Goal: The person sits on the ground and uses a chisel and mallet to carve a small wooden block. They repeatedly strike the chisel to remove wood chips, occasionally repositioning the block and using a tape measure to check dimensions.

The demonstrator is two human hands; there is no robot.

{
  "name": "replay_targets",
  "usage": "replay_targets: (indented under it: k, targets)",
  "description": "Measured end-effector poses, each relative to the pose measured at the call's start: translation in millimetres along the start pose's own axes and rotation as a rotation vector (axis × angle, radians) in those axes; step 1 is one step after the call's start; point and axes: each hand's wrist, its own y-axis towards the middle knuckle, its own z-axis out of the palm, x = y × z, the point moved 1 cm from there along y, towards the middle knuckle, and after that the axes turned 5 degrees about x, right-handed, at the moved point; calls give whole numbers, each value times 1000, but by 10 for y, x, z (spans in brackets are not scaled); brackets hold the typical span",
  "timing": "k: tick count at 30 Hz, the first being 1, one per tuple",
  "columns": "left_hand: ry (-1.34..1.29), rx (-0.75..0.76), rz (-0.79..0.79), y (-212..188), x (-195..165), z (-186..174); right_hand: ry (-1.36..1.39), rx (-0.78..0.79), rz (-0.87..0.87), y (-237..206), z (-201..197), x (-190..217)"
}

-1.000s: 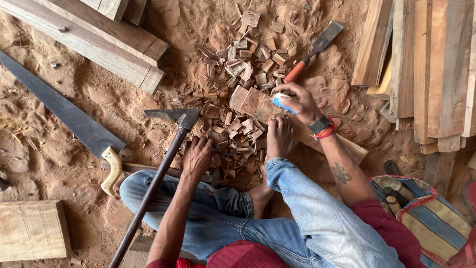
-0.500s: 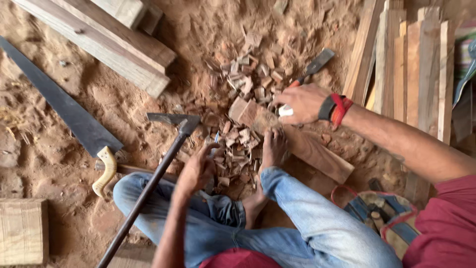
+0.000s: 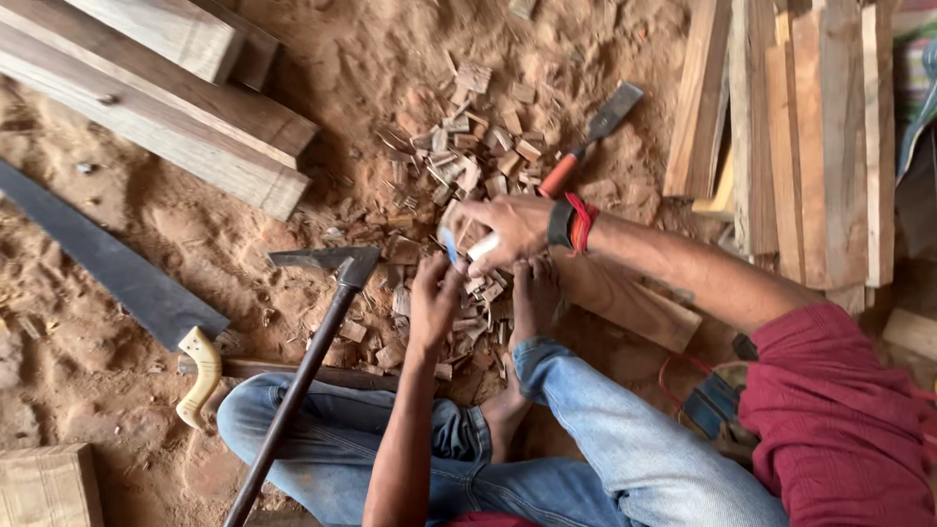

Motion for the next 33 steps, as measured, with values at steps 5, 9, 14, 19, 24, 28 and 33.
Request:
replay_targets:
  k: [5,9,14,19,24,28,33]
  targets:
    - [-919,-78,-33,182,-17,295,-69,-18,-100,176,-66,-107]
    - [-816,-139,18,230,-49,317,107,46,-120,291,-70,-182]
    - [-282,-263,-178,252,-51,213,-732,3,214,297,-186,-370]
    - [161,-230,-226,328,-44,284,-856,-161,209,298,-254,-568]
    - [281,-239,22,330,-32,355,-994,-323,176,281,-170,-664]
    - [48,-269,20,248,33,318,-446,-617,-159,229,-161,-645]
    - [-21,-331,307,260,-50,198,-933,-348,189,279,-184,-681]
